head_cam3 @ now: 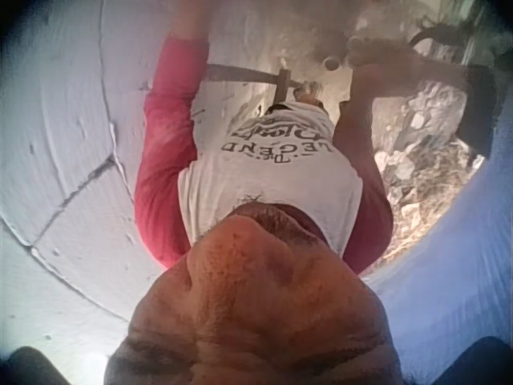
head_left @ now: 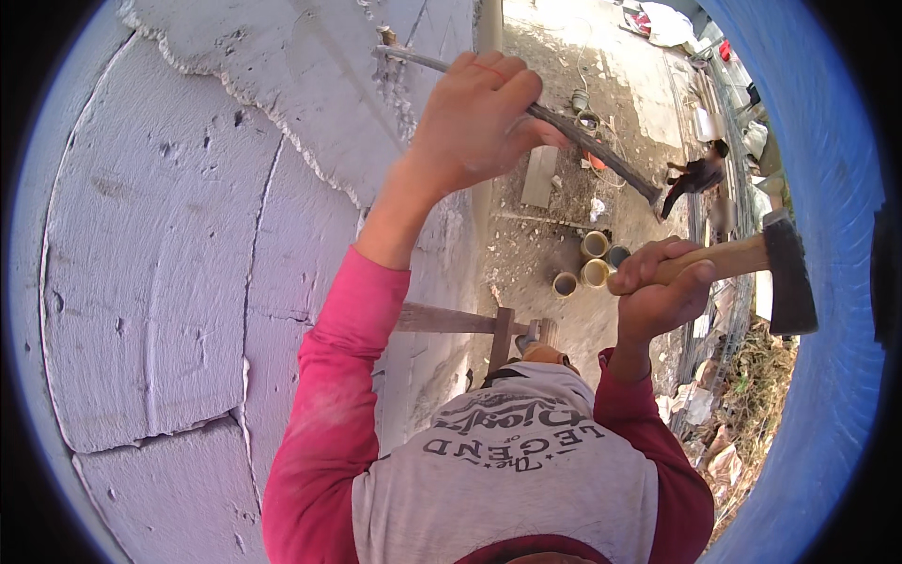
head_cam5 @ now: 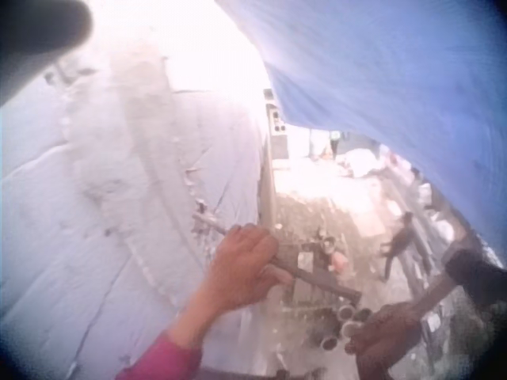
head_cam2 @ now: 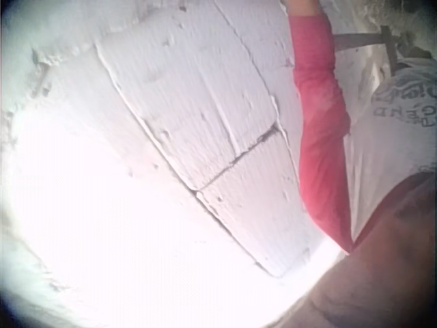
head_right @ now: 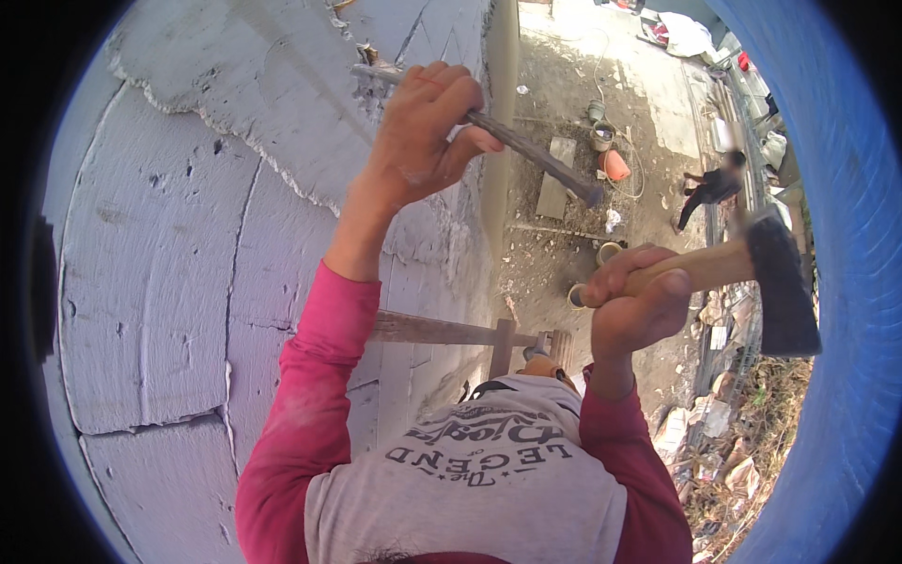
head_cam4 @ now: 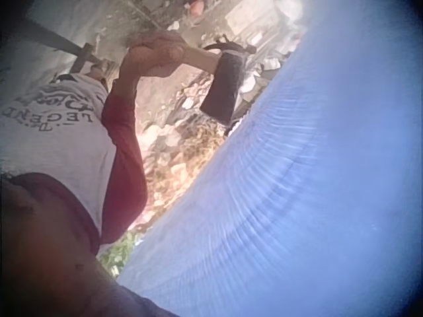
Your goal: The person uses a hammer and a chisel to chip away at a light purple painted wall. They repeatedly strike the chisel against the wall surface to remove sections of the plaster or paint. The person works on a specific area of the wall, creating a rough, damaged surface.
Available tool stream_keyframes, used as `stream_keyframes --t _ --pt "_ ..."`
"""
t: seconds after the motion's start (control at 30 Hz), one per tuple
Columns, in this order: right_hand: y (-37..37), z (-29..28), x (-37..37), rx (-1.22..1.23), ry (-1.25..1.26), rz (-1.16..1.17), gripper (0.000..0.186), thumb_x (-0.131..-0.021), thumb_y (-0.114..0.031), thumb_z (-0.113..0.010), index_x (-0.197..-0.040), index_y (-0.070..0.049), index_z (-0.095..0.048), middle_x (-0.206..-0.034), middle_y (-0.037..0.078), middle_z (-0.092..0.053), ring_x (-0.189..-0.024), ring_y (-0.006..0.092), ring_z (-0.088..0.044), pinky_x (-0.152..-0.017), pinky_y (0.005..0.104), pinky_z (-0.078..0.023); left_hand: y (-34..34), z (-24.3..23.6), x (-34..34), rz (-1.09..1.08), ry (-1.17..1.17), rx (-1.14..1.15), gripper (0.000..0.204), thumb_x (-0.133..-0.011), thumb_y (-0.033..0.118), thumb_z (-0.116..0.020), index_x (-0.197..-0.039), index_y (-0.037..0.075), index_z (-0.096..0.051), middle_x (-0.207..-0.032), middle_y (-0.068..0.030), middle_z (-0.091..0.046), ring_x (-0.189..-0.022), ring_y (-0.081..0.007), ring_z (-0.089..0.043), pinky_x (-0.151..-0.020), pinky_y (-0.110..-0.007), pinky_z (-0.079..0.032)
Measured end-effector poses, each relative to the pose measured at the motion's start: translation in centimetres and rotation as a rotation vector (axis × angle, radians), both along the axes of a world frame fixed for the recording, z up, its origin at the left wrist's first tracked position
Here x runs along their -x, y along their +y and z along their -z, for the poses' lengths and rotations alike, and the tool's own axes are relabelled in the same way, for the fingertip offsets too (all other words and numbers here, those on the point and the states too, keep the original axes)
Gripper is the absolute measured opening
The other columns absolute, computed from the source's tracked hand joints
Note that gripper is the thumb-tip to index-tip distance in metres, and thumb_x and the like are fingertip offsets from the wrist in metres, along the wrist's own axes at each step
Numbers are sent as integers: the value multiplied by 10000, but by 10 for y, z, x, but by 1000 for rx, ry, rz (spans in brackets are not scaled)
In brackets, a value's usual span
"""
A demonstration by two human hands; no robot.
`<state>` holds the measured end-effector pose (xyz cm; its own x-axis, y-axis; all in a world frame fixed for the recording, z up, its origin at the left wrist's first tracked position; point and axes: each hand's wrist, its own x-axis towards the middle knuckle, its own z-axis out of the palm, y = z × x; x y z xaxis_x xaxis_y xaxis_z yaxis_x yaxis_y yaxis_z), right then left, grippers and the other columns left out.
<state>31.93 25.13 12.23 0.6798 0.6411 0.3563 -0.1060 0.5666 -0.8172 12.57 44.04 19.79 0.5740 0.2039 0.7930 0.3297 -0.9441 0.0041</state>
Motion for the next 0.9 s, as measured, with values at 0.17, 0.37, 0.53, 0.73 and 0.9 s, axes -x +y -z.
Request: stream_keyframes --t 0.17,0.37,0.53,0.73,0.9 --pt "0 -6 10 -33 12 4 608 -1058 -572 -422 -899 10 -493 -620 82 -478 -450 138 -451 -387 277 -382 5 -2 6 -12 -11 -30 534 -925 568 -622 -848 52 -511 -775 -90 -513 -724 -292 -488 -701 -393 -375" --pt "-4 4 13 7 -137 -80 645 -1056 -604 -371 -892 5 -507 -596 56 -494 -456 116 -462 -413 255 -378 5 2 1 -41 68 11 548 -916 587 -619 -832 58 -504 -754 -72 -514 -695 -283 -476 -686 -391 -370" --pt "-2 5 18 47 -144 -130 674 -1043 -636 -372 -894 7 -506 -599 54 -495 -458 112 -462 -425 248 -378 3 -3 -4 -107 149 42 481 -797 502 -762 -801 56 -582 -754 -82 -579 -766 -291 -580 -733 -397 -422" --pt "1 -8 2 -97 6 -93 673 -1012 -674 -421 -1040 -6 -497 -711 98 -506 -522 153 -487 -425 299 -420 19 -4 -8 -7 38 -22 523 -932 552 -626 -798 59 -511 -707 -67 -492 -660 -274 -480 -647 -386 -366" --pt "-4 -12 -9 -118 35 -10 668 -1002 -691 -422 -1068 -31 -507 -690 81 -478 -502 157 -463 -413 311 -427 20 -9 -10 -5 37 -7 495 -946 521 -634 -817 55 -526 -708 -67 -501 -670 -276 -498 -668 -383 -384"
